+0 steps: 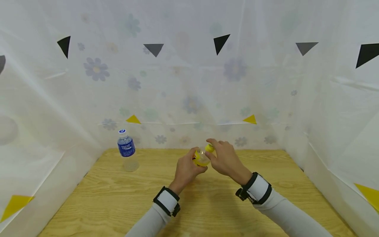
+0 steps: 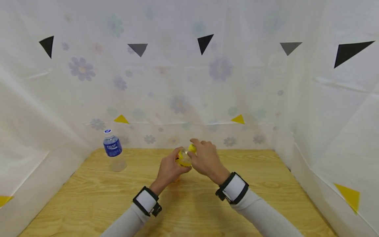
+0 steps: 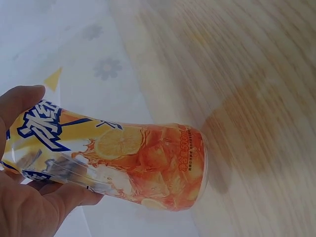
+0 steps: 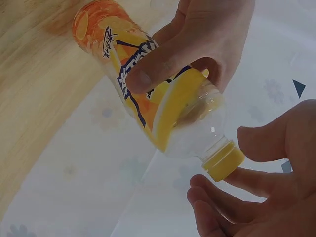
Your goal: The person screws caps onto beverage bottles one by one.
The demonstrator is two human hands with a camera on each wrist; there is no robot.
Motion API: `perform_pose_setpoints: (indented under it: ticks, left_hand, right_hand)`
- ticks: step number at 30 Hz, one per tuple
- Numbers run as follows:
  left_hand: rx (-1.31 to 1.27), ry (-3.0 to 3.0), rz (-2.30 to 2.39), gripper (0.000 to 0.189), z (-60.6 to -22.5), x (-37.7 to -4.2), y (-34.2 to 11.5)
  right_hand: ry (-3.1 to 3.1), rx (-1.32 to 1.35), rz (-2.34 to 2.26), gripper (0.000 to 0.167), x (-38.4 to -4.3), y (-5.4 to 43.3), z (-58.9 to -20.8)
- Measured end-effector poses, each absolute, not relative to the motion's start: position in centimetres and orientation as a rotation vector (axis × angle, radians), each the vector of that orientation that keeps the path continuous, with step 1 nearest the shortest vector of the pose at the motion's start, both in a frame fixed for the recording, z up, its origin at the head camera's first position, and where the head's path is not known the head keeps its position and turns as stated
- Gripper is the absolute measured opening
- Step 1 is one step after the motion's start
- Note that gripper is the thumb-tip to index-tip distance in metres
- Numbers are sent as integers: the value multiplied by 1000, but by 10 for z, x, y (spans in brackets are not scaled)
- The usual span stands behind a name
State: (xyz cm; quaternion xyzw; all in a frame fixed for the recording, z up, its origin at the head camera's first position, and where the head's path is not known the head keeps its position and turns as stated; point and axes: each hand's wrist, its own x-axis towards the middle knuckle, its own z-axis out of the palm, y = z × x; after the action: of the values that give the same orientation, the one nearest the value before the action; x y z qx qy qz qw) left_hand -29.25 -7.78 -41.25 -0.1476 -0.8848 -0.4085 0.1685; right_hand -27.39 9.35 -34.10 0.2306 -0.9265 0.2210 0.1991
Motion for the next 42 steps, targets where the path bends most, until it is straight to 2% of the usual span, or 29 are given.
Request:
perform_pose_setpoints:
  ticks: [6, 9, 28, 42]
  left_hand:
    - [-429, -2507, -1180, 72, -413, -293, -77]
    - [-435, -2505, -1191, 71, -414, -293, -77]
    - [-442, -2495, -1178, 69, -413, -293, -75]
    - [-461, -2488, -1151, 69, -414, -291, -76]
  right_hand:
    - [-2525, 690, 662, 27, -275, 93, -344]
    - [-2503, 676, 689, 23, -278, 93, -348]
    - [-2394, 646, 688, 11, -289, 91, -355]
    - [-2375, 661, 687, 20, -293, 90, -356]
